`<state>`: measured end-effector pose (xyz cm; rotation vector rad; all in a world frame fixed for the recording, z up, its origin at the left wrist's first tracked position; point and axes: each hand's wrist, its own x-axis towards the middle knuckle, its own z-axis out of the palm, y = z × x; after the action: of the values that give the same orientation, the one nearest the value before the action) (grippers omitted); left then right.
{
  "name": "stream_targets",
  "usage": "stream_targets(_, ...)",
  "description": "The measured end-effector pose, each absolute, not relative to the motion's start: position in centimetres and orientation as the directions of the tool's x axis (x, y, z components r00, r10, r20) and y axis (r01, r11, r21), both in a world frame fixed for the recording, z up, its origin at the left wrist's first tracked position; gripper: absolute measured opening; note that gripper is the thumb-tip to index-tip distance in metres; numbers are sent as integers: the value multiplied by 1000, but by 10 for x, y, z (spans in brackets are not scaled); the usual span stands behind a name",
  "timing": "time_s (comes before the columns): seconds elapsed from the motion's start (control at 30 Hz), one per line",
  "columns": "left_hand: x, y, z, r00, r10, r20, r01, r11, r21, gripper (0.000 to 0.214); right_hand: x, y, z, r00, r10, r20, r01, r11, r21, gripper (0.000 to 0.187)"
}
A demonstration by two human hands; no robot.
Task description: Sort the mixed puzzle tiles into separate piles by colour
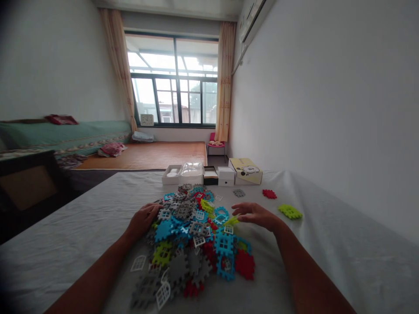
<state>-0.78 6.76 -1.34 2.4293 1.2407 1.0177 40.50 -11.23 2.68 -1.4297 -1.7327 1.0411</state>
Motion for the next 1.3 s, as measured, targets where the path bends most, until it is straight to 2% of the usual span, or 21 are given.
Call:
stream_targets(0.17, -8, 68, -14, 405, 773, 489, 614, -626, 481, 47, 408, -107, 18, -7, 1000, 0, 555, 4, -832, 53)
stream_targets(0.27, -9, 70, -15, 406, 773, 487, 616, -625, 480, 46, 406, -105, 13, -92, 996, 0, 615, 57, -787, 50)
stream_targets(0.4, -9, 71, -17, 407, 776, 482, 620, -622, 478, 45, 398, -106, 14, -192, 981, -33, 616, 95, -782, 50)
stream_targets(0.6, -10, 71, -15, 400, 775, 489, 637, -619, 460, 46, 393, -108, 18, -235, 971, -44, 606, 111, -788, 54)
stream_targets(0.67, -12, 74, -16, 368, 780, 506, 657, -604, 451, 46, 403, -110, 21, -203, 978, -53, 608, 83, -789, 56)
stream_targets(0.77, -16, 80, -18, 314, 788, 529, 687, -574, 446, 45, 436, -119, 26, -42, 999, -22, 641, 10, -767, 54)
stream_targets(0.83, -18, 83, -20, 300, 796, 527, 700, -558, 445, 44, 468, -130, 24, 219, 975, 43, 689, -123, -714, 50)
stream_targets(0.87, -18, 84, -20, 296, 801, 521, 705, -551, 446, 44, 484, -135, 21, 392, 915, 92, 711, -238, -662, 48)
stream_targets(0.93, -18, 83, -21, 291, 810, 509, 713, -538, 449, 44, 512, -147, 10, 689, 692, 214, 681, -517, -519, 45)
stream_targets(1.0, -17, 81, -20, 291, 816, 499, 714, -533, 454, 45, 530, -153, -2, 802, 519, 295, 597, -708, -378, 42)
stream_targets(1.07, -15, 79, -19, 297, 818, 492, 712, -533, 457, 45, 532, -152, -11, 819, 486, 306, 566, -772, -290, 41)
stream_targets(1.13, -15, 78, -19, 306, 820, 483, 709, -535, 460, 46, 520, -144, -11, 781, 530, 331, 616, -743, -262, 43)
stream_targets(1.17, -14, 77, -19, 309, 821, 479, 707, -536, 462, 46, 510, -139, -9, 732, 591, 339, 678, -681, -277, 44)
stream_targets(1.23, -14, 77, -19, 315, 824, 470, 702, -536, 468, 46, 485, -131, 0, 538, 796, 277, 823, -426, -375, 48)
stream_targets(1.3, -15, 77, -19, 322, 827, 461, 698, -536, 474, 45, 461, -126, 9, 176, 979, 99, 836, -96, -540, 54)
